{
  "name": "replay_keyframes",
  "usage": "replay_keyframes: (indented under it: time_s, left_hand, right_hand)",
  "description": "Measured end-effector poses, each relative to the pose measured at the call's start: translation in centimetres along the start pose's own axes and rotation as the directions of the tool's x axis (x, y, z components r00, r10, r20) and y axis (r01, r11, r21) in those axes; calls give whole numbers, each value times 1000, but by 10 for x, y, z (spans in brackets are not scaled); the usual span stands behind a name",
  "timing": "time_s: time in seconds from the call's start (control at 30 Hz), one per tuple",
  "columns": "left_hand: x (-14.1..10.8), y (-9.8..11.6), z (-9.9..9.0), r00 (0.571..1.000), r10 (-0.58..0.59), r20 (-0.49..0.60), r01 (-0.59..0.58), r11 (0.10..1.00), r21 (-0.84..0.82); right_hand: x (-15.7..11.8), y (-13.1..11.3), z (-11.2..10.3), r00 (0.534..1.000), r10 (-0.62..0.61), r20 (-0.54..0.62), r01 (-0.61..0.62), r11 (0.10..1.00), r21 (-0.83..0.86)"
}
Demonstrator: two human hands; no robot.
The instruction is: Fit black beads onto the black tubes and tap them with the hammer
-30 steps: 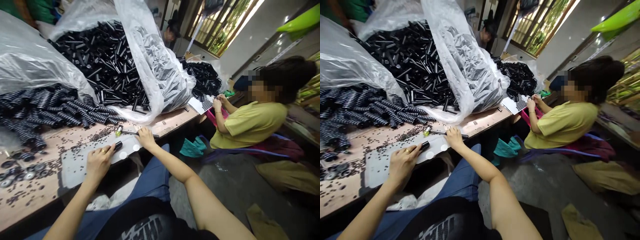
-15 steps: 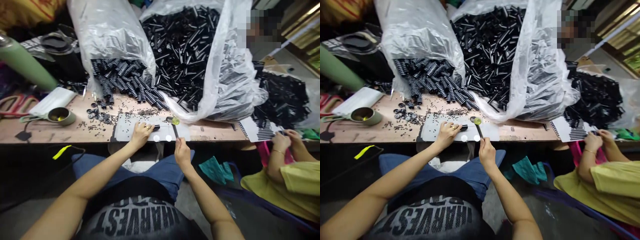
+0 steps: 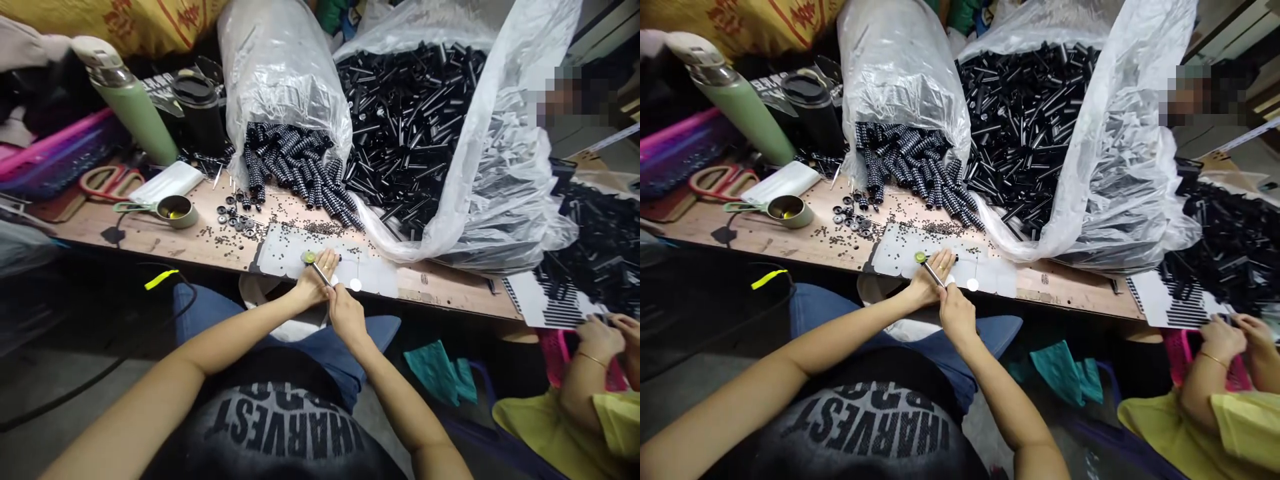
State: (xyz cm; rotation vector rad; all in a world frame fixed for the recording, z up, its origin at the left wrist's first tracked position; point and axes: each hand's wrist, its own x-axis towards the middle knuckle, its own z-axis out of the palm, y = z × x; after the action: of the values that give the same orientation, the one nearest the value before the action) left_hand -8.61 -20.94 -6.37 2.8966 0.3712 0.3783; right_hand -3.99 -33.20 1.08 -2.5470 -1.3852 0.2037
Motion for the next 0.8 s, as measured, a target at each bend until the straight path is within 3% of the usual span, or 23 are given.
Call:
replay_keyframes:
  time_s: [0.07, 0.17, 0.3, 0.4, 0.5, 0.63, 0.8]
  left_hand:
    - [5, -4, -3, 1000, 5, -5, -5, 1000, 0]
    - [18, -7, -17, 998, -56, 40, 57, 998, -34]
    - [13, -2, -49, 980, -144, 140, 154, 986, -69]
    - [-12, 2, -70, 974, -55, 220, 82, 990, -118]
    - [-33, 2, -83, 946, 54, 319, -6, 989, -147]
    - [-35, 7, -89, 928, 74, 364, -26, 991, -135]
    - [-26, 10, -95, 969, -17, 246, 64, 981, -184]
  right_hand:
    - [2, 0, 1, 998, 46, 44, -44, 998, -47]
    - [8, 9, -9, 994, 107, -37, -108, 994, -21]
    - [18, 44, -14, 976, 188, -110, -196, 978, -70]
    - [29, 80, -3, 972, 192, -139, -212, 966, -149]
    - [52, 97, 6, 972, 85, -218, -114, 986, -121]
    - [122, 74, 8, 957, -70, -283, 75, 997, 9]
    - [218, 31, 8, 980, 59, -189, -50, 997, 51]
